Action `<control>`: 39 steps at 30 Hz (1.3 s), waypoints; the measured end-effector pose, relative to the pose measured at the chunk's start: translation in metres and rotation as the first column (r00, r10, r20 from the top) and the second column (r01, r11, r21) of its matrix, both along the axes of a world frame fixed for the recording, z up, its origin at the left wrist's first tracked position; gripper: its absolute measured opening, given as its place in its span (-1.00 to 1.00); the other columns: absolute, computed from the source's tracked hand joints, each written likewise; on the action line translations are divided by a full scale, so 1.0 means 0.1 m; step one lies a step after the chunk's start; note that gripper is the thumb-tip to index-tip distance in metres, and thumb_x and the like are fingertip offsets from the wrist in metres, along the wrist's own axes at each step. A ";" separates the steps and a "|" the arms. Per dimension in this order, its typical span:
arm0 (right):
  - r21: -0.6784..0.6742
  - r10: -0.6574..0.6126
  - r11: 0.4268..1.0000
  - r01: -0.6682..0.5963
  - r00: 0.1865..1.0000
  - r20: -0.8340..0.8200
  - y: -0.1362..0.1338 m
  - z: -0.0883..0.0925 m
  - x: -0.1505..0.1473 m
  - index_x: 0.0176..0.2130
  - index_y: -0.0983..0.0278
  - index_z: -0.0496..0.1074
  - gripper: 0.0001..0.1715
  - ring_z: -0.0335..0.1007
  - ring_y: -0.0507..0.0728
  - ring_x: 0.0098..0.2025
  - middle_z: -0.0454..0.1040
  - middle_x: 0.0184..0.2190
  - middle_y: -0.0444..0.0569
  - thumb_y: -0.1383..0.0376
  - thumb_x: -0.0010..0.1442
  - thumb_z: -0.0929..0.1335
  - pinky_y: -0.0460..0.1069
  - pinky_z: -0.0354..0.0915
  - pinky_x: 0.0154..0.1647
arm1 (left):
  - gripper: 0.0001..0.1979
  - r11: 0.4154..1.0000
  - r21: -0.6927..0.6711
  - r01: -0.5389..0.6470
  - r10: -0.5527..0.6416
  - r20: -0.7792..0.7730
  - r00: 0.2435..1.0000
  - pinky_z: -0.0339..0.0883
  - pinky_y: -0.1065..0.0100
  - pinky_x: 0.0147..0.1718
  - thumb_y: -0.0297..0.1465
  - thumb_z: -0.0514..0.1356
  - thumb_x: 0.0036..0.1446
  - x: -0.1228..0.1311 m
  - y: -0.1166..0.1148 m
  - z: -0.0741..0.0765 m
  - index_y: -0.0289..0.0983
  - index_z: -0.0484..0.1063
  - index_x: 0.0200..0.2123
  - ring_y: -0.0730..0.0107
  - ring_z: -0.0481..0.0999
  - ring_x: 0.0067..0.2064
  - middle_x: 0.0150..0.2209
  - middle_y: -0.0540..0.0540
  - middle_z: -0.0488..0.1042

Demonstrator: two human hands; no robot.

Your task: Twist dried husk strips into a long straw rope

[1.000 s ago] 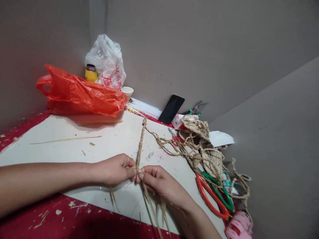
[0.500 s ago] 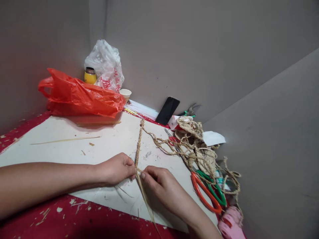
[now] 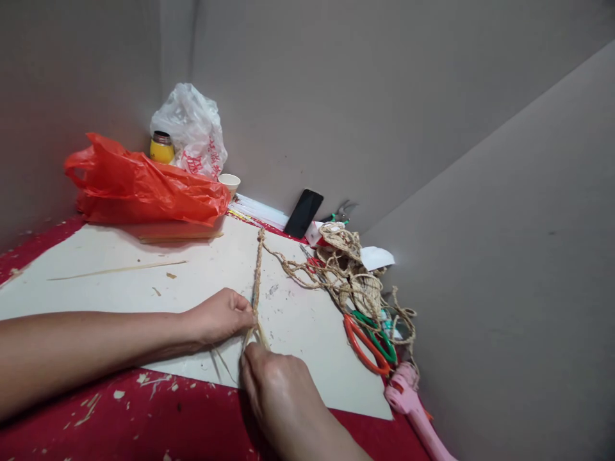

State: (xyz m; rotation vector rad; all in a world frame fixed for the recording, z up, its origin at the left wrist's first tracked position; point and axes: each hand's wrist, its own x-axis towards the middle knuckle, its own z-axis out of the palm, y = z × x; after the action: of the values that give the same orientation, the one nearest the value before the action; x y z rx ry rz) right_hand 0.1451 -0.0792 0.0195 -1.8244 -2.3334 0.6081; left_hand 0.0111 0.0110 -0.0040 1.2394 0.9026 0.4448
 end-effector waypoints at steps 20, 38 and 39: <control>-0.467 -0.341 0.884 -0.031 0.641 -0.687 0.68 -0.26 0.32 -0.50 0.30 0.22 -0.50 -0.17 -0.09 -0.64 0.01 -0.68 -0.28 -0.07 0.08 0.32 -0.12 -0.22 -0.64 | -0.74 0.996 0.079 -0.044 0.043 0.011 0.999 -0.25 0.42 -0.63 -0.31 0.14 -0.12 -0.01 -0.03 -0.06 -0.26 0.13 -0.67 0.62 -0.10 -0.63 -0.74 0.16 -0.03; -0.587 -0.505 0.797 -0.142 0.377 -0.776 0.66 -0.33 0.34 -0.46 0.26 0.18 -0.62 -0.27 -0.13 -0.74 0.08 -0.74 -0.32 0.06 0.12 0.35 -0.14 -0.32 -0.73 | -0.75 0.880 0.325 0.347 -0.205 -0.398 0.894 0.11 0.47 -0.46 -0.35 0.03 -0.01 -0.41 0.35 0.34 -0.33 0.48 -0.45 0.51 0.25 -0.48 -0.52 0.01 0.41; -0.592 -0.511 0.794 -0.138 0.376 -0.773 0.66 -0.33 0.34 -0.46 0.26 0.18 -0.61 -0.27 -0.13 -0.74 0.08 -0.75 -0.32 0.06 0.12 0.35 -0.14 -0.33 -0.73 | -0.75 0.862 0.337 0.379 -0.206 -0.450 0.869 0.12 0.47 -0.45 -0.35 0.03 -0.01 -0.47 0.37 0.39 -0.32 0.48 -0.44 0.49 0.27 -0.47 -0.50 0.00 0.43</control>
State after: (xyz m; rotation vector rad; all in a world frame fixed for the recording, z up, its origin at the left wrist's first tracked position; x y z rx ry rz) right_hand 0.1786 -0.0131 -0.0132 -1.2338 -1.1414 1.8637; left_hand -0.0361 0.0484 0.0347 1.8854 0.9610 0.1284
